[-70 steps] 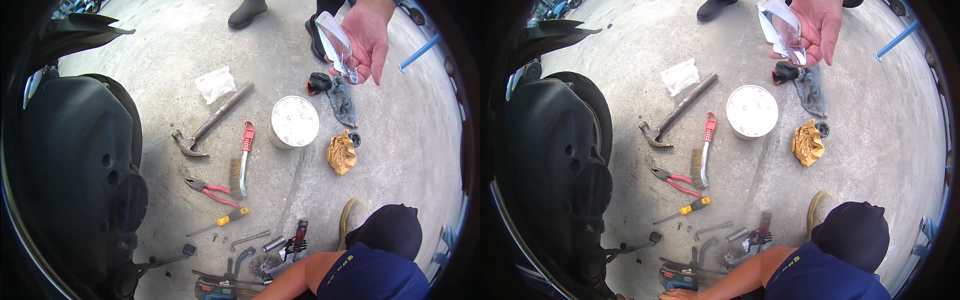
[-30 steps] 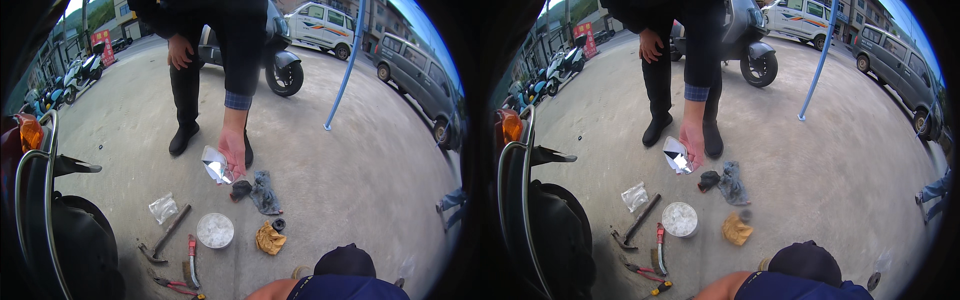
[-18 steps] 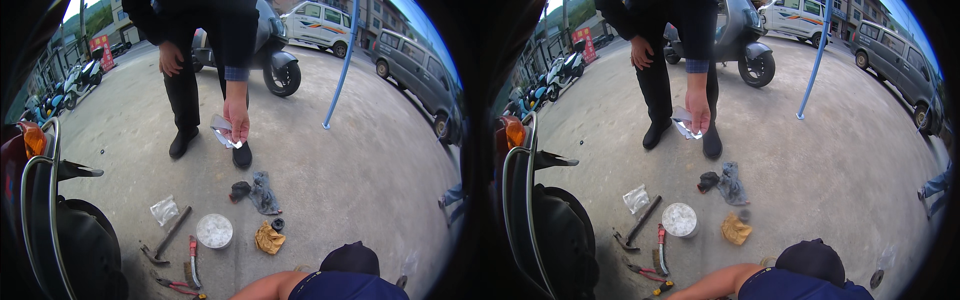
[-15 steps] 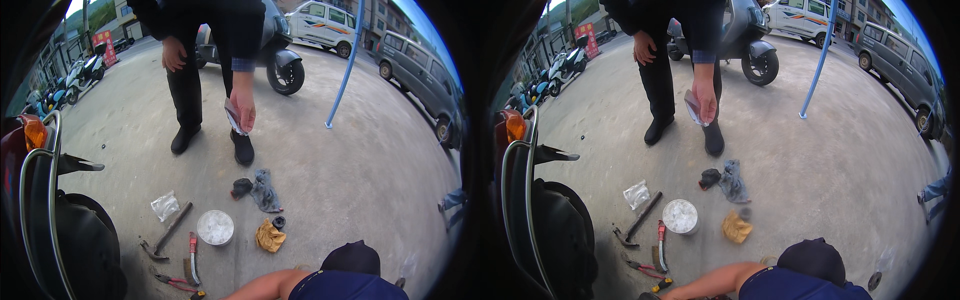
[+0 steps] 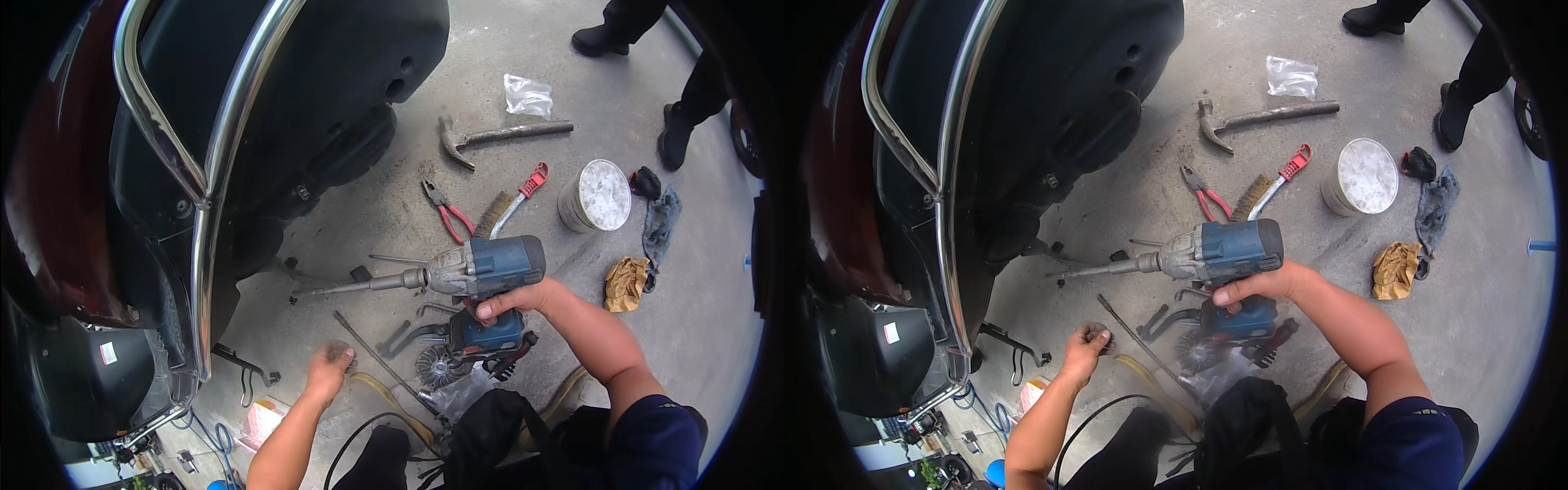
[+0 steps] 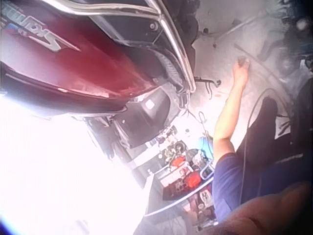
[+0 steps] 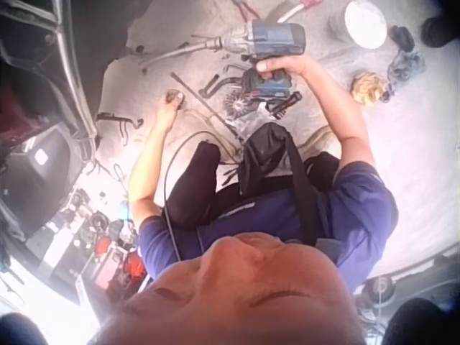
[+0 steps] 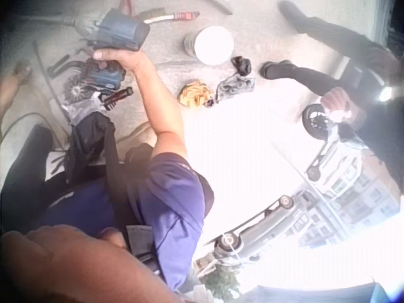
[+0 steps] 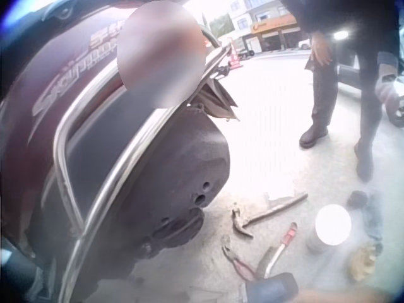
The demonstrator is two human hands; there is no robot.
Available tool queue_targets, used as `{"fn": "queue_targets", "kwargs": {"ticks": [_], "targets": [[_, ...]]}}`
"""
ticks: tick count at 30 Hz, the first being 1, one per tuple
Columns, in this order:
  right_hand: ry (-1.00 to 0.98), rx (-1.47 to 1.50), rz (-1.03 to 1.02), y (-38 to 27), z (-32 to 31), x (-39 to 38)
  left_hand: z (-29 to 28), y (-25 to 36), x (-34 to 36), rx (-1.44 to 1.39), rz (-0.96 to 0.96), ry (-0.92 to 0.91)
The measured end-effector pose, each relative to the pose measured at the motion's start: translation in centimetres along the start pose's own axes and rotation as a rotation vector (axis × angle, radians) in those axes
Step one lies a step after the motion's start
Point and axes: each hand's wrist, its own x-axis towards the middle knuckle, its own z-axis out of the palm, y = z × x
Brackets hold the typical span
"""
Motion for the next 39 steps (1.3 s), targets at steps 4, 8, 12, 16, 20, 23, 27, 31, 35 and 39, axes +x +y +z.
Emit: {"fn": "queue_targets", "kwargs": {"ticks": [4, 8, 12, 16, 20, 23, 27, 31, 35, 39], "targets": [[-0.018, 0.139, -0.035, -0.1, -1.0, 0.1, -0.3, 0.3, 2.1, 0.228, 0.075, 0.076], [0.055, 0.208, -0.059, 0.4, -1.7, -0.4, 0.9, 2.1, 3.9, 0.499, 0.242, 0.053], [0.115, 0.222, -0.066, 0.2, -1.3, -1.3, 4.1, 4.9, 6.2, 0.678, 0.532, -0.014], [0.174, 0.226, -0.1, -0.2, -0.8, -2.6, 8.0, 6.8, 9.3, 0.793, 0.67, -0.166], [0.24, 0.213, -0.135, -0.2, -0.3, -4.6, 11.1, 8.0, 11.4, 1.016, 0.713, -0.239], [0.318, 0.187, -0.161, -0.3, 0.0, -6.0, 12.4, 8.9, 12.5, 1.136, 0.67, -0.259], [0.381, 0.187, -0.206, -0.7, 0.4, -7.4, 12.4, 9.5, 13.5, 1.177, 0.685, -0.303], [0.427, 0.184, -0.244, -1.4, 0.7, -8.3, 11.6, 8.9, 13.6, 1.128, 0.712, -0.322], [0.454, 0.185, -0.297, -1.7, 1.1, -8.7, 11.1, 8.4, 12.5, 1.028, 0.854, -0.397], [0.506, 0.172, -0.337, -1.8, 1.9, -8.6, 10.7, 8.2, 10.3, 0.949, 0.94, -0.608]]}}
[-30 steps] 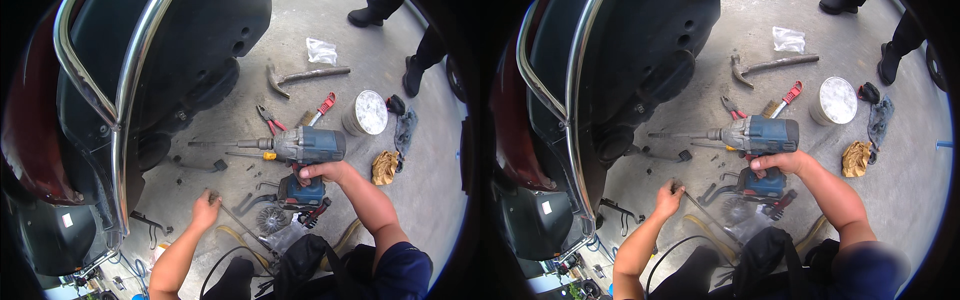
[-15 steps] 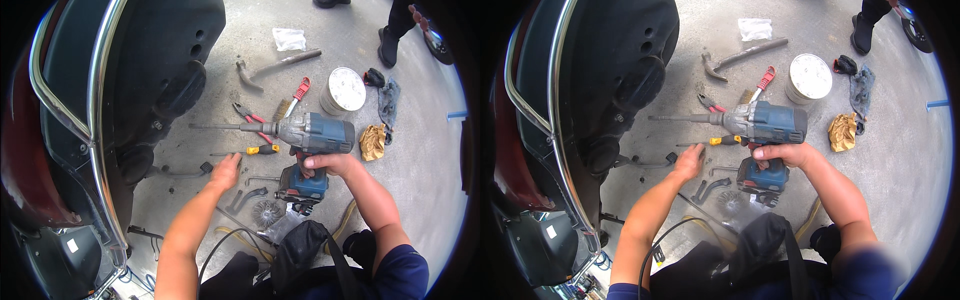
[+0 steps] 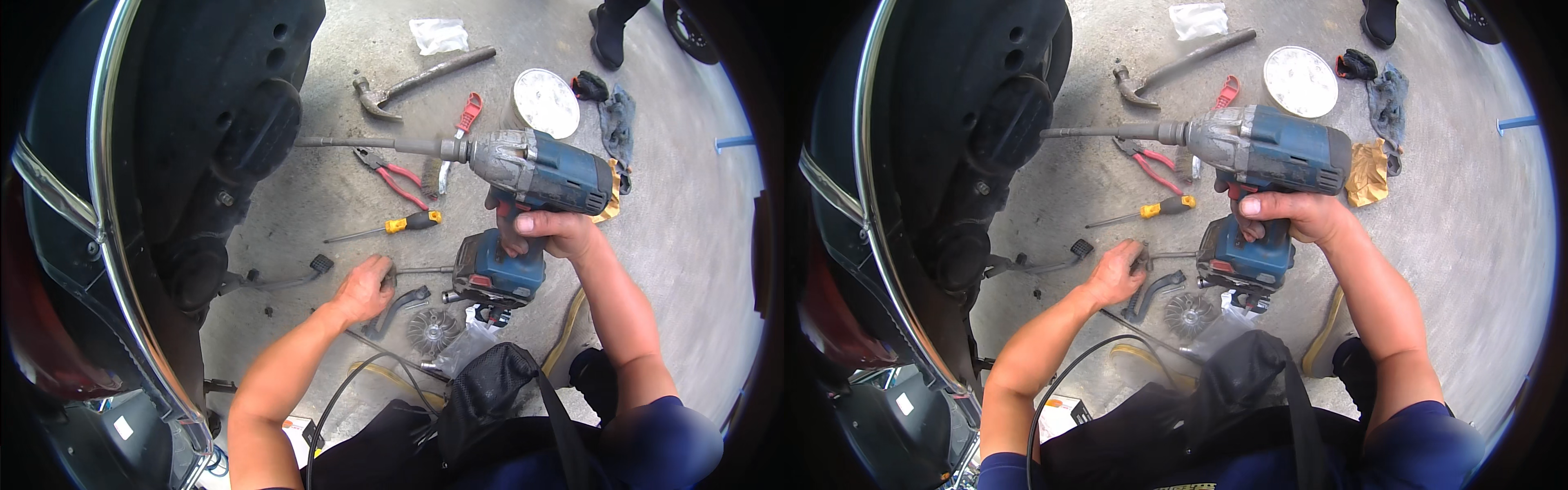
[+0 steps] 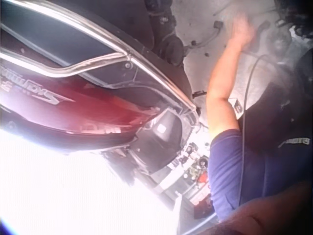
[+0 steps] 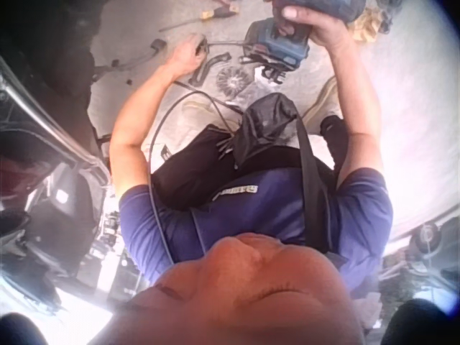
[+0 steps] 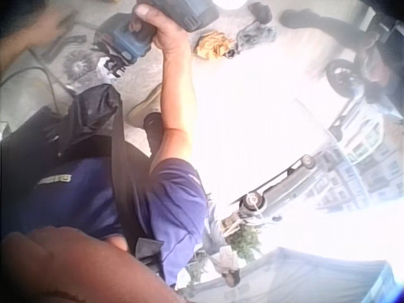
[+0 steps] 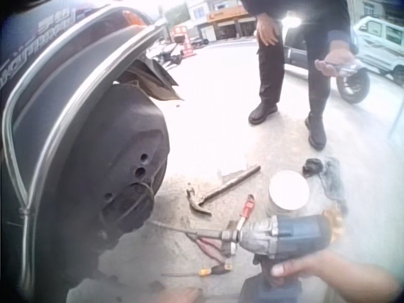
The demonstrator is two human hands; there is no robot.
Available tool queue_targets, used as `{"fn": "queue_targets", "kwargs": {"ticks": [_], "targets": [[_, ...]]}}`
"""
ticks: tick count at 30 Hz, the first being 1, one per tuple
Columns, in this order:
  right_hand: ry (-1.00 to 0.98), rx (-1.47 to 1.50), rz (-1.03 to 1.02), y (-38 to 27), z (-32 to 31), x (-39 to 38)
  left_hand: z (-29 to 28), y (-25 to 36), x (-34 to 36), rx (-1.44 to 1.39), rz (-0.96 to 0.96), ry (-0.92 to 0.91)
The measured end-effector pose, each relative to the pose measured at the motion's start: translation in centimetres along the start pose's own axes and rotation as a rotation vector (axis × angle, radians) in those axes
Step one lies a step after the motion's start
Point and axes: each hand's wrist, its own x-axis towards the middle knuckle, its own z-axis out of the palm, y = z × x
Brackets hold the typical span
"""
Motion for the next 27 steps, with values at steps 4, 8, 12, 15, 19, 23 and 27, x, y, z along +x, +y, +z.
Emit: {"fn": "queue_targets", "kwargs": {"ticks": [4, 8, 12, 15, 19, 23, 27], "targets": [[0.006, -0.026, -0.026, 0.5, 1.0, 0.0, 0.7, 2.2, -0.9, -0.007, 0.092, -0.224], [0.045, 0.004, -0.011, 0.9, 1.7, -0.5, 2.6, 4.4, -0.6, 0.417, 0.293, -0.395], [0.057, -0.008, 0.0, 1.4, 1.7, -1.2, 4.0, 4.6, 0.0, 0.505, 0.292, -0.403], [0.018, 0.007, -0.018, 1.7, 1.7, -1.7, 4.3, 4.7, 0.2, 0.569, 0.331, -0.421], [0.078, -0.006, -0.007, 2.0, 1.7, -2.5, 4.6, 5.3, 0.7, 0.62, 0.324, -0.477], [0.093, -0.073, -0.055, 2.6, 1.1, -3.2, 4.8, 5.5, 1.3, 0.584, 0.165, -0.485], [0.199, -0.074, -0.195, 4.5, 1.3, -3.3, 1.7, 5.7, 1.3, -0.315, -0.219, -0.175]]}}
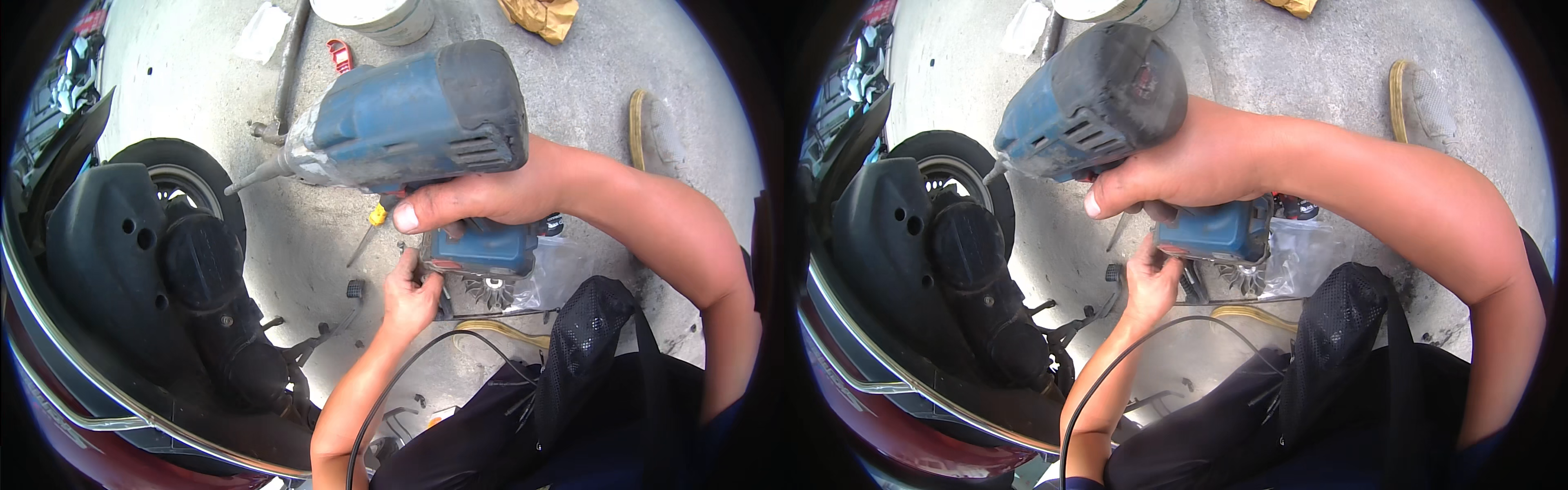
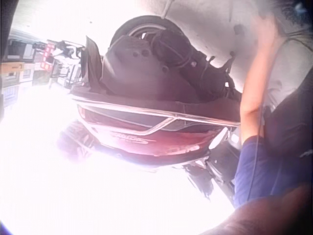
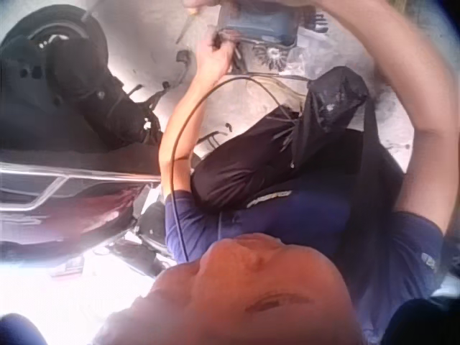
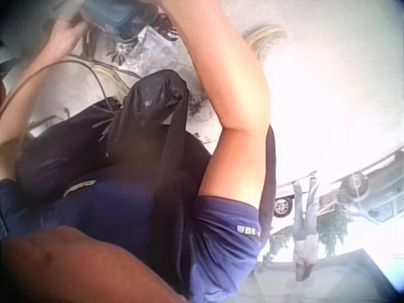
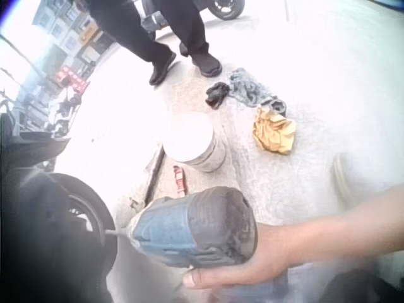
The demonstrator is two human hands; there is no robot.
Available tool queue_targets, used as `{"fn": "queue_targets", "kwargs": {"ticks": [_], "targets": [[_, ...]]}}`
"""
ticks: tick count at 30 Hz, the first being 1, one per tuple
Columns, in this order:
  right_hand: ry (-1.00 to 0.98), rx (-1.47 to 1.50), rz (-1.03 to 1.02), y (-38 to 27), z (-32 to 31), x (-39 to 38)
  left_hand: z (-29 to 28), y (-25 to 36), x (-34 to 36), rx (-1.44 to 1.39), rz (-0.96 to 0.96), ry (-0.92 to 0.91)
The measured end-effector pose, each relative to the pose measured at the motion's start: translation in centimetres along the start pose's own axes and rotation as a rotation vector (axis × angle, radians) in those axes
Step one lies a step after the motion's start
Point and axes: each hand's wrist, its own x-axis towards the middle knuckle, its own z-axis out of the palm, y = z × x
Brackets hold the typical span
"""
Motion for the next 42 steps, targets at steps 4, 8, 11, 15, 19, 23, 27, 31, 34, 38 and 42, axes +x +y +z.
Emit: {"fn": "queue_targets", "kwargs": {"ticks": [4, 8, 11, 15, 19, 23, 27, 31, 34, 38, 42], "targets": [[0.075, 0.122, -0.14, 3.2, 0.3, -0.8, -5.9, 2.0, -1.3, -0.719, -0.068, 0.283], [0.046, 0.114, -0.218, 7.3, 0.4, -1.4, -10.5, 2.6, -1.5, -0.797, -0.045, 0.381], [0.1, -0.03, -0.422, 10.5, 0.7, -2.3, -11.6, 2.2, -1.7, -0.867, -0.082, 0.474], [-0.044, 0.144, -0.372, 13.5, 1.5, -4.1, -12.7, 1.3, -1.5, -0.958, -0.202, 0.607], [-0.131, 0.29, -0.279, 15.0, 1.9, -4.9, -14.0, 0.0, -0.2, -1.035, -0.269, 0.634], [-0.186, 0.435, -0.165, 16.0, 2.0, -4.6, -14.9, -1.4, 0.6, -1.304, -0.201, 0.442], [-0.21, 0.577, -0.049, 16.7, 2.2, -4.2, -15.5, -0.8, 1.5, -1.289, -0.195, 0.473], [-0.206, 0.671, 0.075, 16.6, 2.6, -3.9, -15.4, 0.3, 2.5, -1.364, -0.17, 0.737], [-0.243, 0.716, 0.156, 16.4, 2.8, -3.6, -15.7, 0.2, 3.1, -1.453, -0.078, 0.711], [-0.237, 0.403, 0.007, 16.4, 2.8, -3.4, -16.2, -0.5, 2.3, -1.581, -0.087, 0.543], [-0.235, 0.053, -0.151, 16.5, 3.3, -3.6, -16.6, -1.2, 1.0, -1.665, -0.047, 0.369]]}}
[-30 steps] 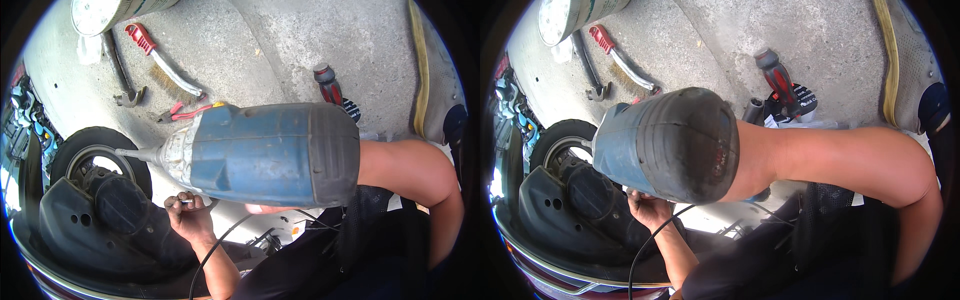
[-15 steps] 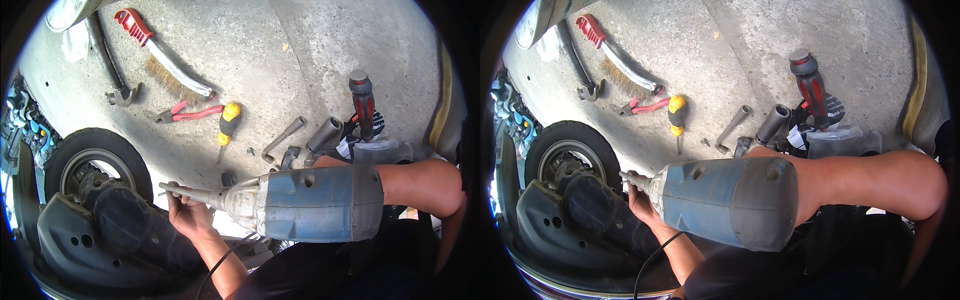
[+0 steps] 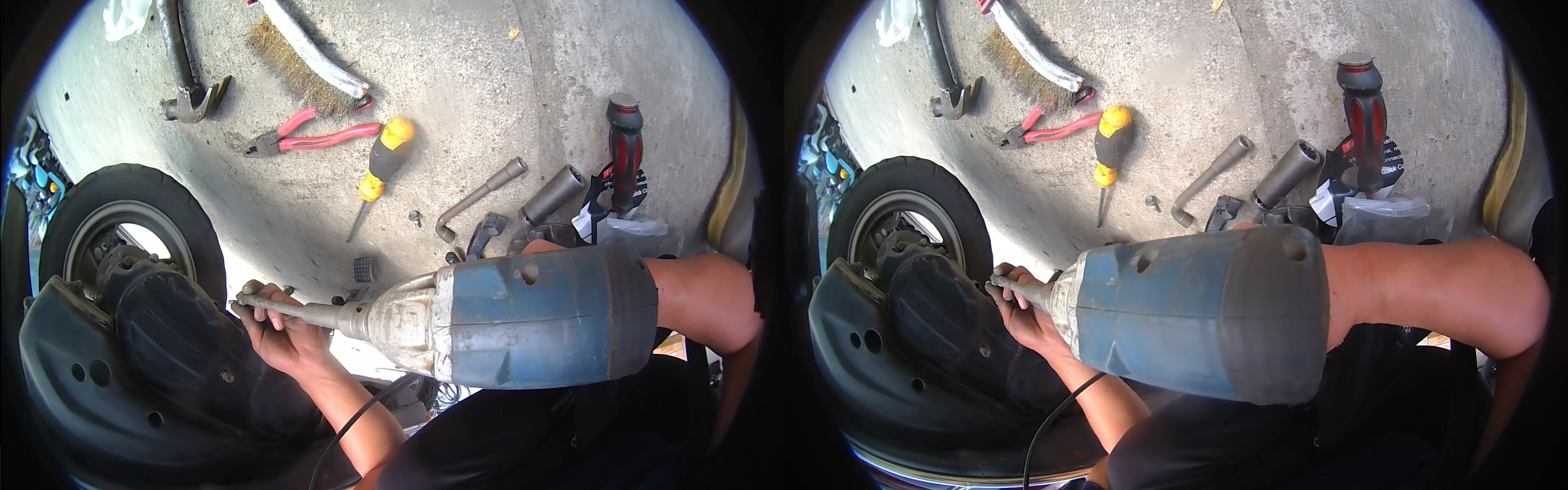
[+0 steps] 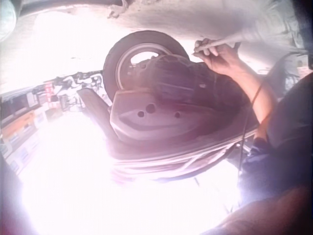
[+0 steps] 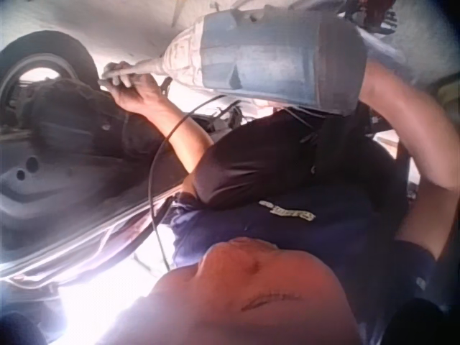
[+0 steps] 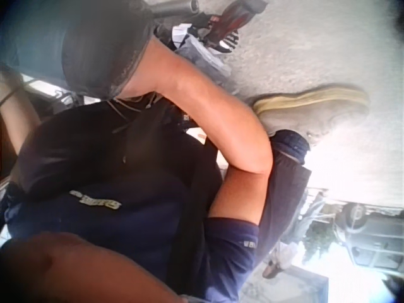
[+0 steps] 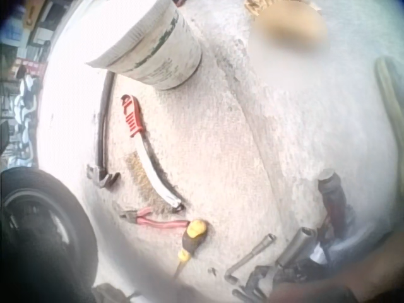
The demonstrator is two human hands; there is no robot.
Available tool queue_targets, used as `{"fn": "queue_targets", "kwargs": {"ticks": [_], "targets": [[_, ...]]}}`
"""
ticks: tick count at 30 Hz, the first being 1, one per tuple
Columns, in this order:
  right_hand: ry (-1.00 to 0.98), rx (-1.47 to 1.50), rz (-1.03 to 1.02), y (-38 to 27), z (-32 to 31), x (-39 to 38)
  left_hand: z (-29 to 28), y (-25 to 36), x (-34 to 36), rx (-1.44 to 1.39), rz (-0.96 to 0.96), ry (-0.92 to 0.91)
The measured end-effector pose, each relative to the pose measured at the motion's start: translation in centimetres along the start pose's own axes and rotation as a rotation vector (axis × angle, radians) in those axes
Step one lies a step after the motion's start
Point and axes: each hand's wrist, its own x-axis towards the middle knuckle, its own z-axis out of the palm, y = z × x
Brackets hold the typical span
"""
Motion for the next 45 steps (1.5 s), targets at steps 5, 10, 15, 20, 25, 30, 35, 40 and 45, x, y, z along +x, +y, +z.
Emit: {"fn": "queue_targets", "kwargs": {"ticks": [5, 10, 15, 20, 25, 30, 35, 40, 45], "targets": [[-0.044, -0.37, -0.101, -0.5, 1.3, 0.7, -1.4, 0.8, -0.2, -0.057, 0.064, -0.009], [0.033, -0.35, 0.044, -1.8, 1.3, 1.9, -2.8, 1.7, -0.4, -0.073, 0.155, -0.033], [0.087, -0.329, -0.015, -1.4, 1.8, 2.6, -3.5, 2.5, -0.8, 0.027, 0.135, -0.063], [0.109, -0.29, -0.049, -0.5, 2.4, 2.7, -3.6, 3.0, -0.8, 0.008, 0.173, -0.046], [0.038, 0.125, 0.161, -0.8, 2.6, 3.5, -3.4, 3.3, 0.1, 0.126, 0.069, -0.222], [-0.06, 0.115, 0.272, -1.0, 2.7, 4.6, -2.9, 3.6, 0.8, 0.064, 0.203, -0.057], [-0.01, 0.064, 0.186, -1.1, 2.3, 5.2, -2.0, 3.4, 1.2, 0.001, 0.257, -0.023], [-0.03, 0.328, 0.562, -2.0, 2.4, 5.4, -1.8, 2.8, 1.2, 0.064, 0.254, -0.075], [-0.008, 0.177, 0.443, -2.3, 2.9, 6.9, -3.0, 3.6, 1.6, 0.066, 0.303, 0.008]]}}
